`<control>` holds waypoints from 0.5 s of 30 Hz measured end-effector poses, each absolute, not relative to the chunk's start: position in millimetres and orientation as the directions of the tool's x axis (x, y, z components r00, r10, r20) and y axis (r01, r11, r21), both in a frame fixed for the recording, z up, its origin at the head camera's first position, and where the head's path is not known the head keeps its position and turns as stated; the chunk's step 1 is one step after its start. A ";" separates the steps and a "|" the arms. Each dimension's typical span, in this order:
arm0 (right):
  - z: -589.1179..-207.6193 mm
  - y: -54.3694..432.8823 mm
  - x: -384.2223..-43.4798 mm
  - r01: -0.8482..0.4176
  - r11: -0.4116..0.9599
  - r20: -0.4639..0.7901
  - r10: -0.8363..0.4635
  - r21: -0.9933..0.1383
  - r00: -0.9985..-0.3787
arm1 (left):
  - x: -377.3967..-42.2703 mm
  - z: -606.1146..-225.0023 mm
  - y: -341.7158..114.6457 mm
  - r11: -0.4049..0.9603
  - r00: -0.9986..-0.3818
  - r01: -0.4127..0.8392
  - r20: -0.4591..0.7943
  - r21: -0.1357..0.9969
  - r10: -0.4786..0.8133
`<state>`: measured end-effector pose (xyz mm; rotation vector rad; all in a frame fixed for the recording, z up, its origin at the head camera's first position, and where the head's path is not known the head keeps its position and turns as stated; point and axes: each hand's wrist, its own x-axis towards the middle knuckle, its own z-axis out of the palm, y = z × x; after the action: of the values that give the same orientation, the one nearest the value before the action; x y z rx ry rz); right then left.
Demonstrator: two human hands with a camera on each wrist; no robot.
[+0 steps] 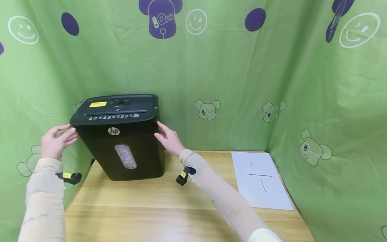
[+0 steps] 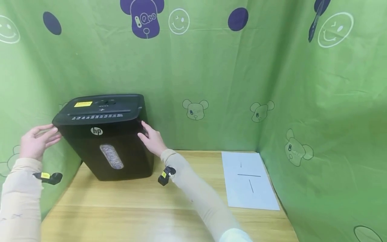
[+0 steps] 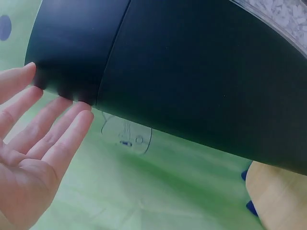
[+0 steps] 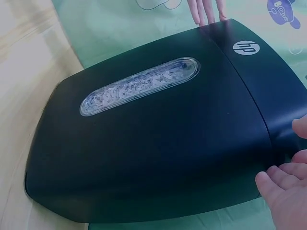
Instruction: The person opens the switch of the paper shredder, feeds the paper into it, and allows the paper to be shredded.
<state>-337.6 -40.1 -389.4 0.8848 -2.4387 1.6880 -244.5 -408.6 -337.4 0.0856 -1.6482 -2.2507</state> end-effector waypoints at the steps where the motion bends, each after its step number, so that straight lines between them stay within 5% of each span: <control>1: -389.2 -36.5 -336.5 -0.476 0.244 0.348 -0.424 -0.845 -0.836 | -245.5 -338.3 -406.0 -0.256 -0.938 0.239 0.155 0.937 -0.310; 15: -393.1 14.6 -335.1 -0.440 0.219 0.351 -0.352 -0.871 -0.868 | -260.4 -347.2 -360.8 -0.168 -0.932 0.276 0.221 0.946 -0.288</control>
<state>-335.1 14.6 -393.1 0.7788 -2.3905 1.7513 -260.4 -360.8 -347.2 0.0129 -1.7418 -2.1547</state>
